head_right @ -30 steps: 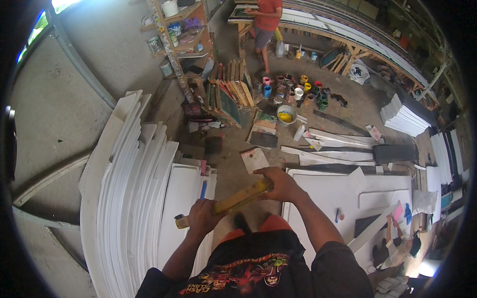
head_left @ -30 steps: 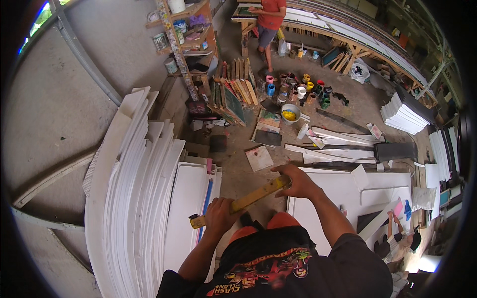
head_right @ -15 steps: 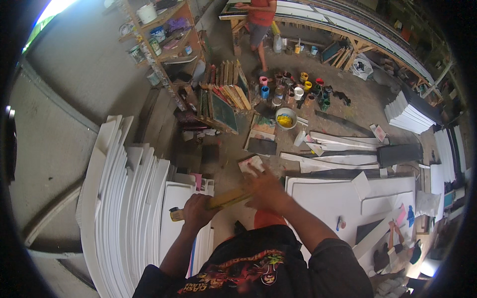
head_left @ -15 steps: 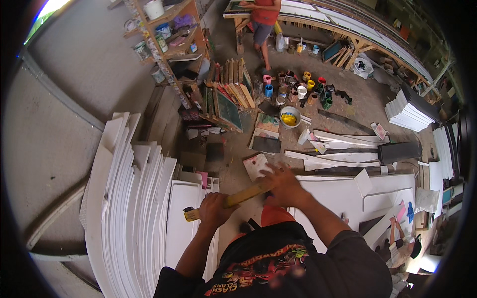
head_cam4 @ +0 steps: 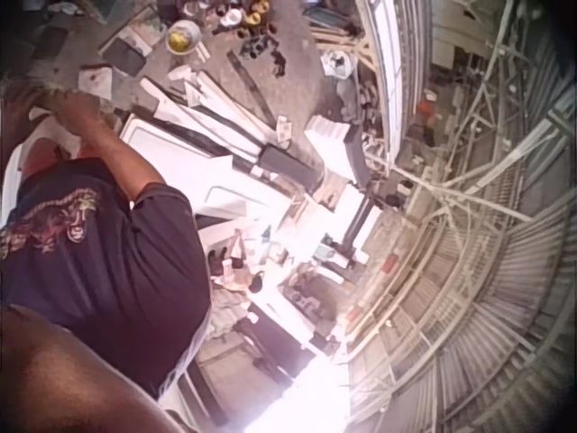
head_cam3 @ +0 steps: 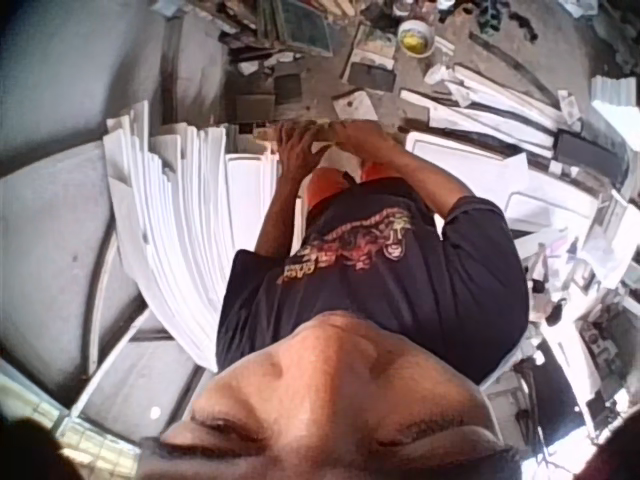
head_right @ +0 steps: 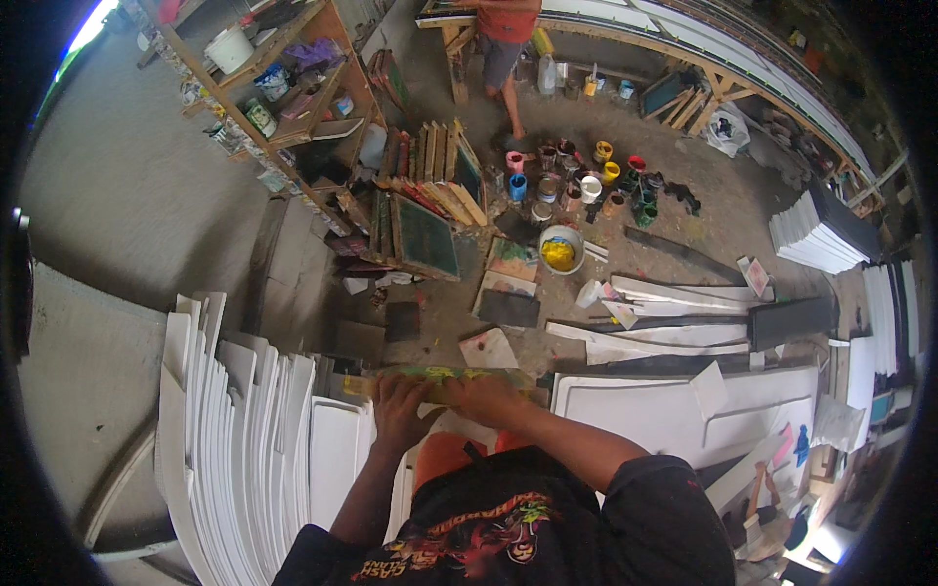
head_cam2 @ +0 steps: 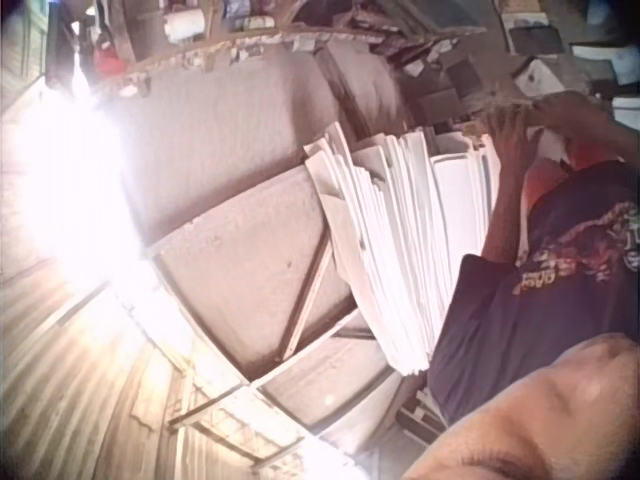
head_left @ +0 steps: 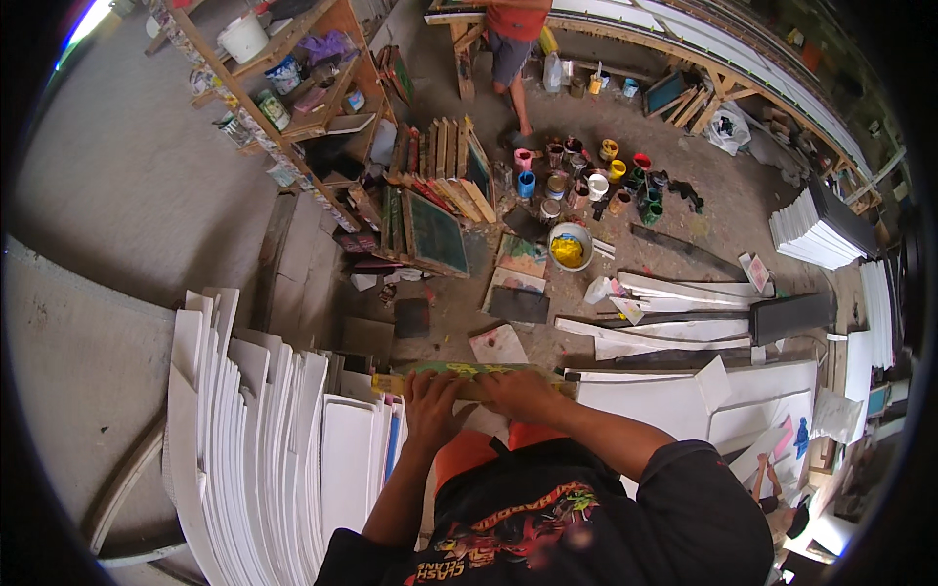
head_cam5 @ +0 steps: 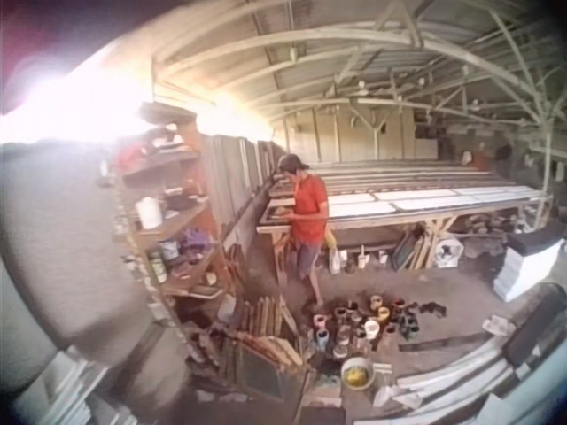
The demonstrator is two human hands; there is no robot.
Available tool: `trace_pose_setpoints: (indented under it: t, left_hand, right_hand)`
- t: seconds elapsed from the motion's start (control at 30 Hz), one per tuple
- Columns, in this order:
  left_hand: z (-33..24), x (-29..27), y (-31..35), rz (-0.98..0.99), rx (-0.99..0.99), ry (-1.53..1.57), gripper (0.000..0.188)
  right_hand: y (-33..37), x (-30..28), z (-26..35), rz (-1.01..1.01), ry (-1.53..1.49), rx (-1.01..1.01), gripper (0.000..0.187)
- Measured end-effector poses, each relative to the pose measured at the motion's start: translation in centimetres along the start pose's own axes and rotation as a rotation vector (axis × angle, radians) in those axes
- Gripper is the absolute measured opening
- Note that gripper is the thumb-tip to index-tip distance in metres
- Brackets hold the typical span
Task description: The person sits on the floor and applies masking tape to the edges of a green screen printing frame. They repeatedly tear pieces of tape and smooth them onto the frame's border to secure the mesh. The person then lifts the frame and moves it to a nearby shelf.
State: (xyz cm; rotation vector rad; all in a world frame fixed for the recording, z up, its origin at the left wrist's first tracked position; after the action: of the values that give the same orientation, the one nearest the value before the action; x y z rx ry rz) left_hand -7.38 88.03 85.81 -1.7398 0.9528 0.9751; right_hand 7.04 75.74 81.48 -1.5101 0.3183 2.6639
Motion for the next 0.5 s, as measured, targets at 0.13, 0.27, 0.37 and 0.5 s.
trace_pose_setpoints:
  t: [0.13, 0.27, 0.37, 0.5]
  left_hand:
    - [0.5, 0.0, -3.4, -0.084, -0.121, 0.084, 0.045]
    - [5.7, 8.8, -1.4, 0.101, -0.709, 0.773, 0.05]
    - [7.7, 14.9, -3.2, 0.134, -0.936, 1.265, 0.056]
    - [10.6, 18.3, -8.5, 0.217, -0.886, 1.086, 0.062]
  right_hand:
    - [-2.8, -0.9, -3.1, 0.029, -0.051, 0.205, 0.051]
    - [-6.3, -0.3, -5.4, -0.019, -0.154, 0.338, 0.053]
    - [-9.4, 0.2, -6.4, -0.073, -0.215, 0.427, 0.055]
    - [-14.0, 2.2, -8.9, -0.138, -0.275, 0.56, 0.054]
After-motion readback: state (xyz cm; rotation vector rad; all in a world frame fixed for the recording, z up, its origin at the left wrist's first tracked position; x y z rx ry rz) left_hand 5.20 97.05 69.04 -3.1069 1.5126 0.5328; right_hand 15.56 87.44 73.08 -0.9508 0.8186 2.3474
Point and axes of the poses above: each hand's wrist, its own y-axis away from the middle knuckle, its own x-axis out of the palm, z = x × y, the point moved 3 cm from there along -y, towards the middle knuckle, and after that the axes turned 2 degrees about x, right-handed, at the moved point
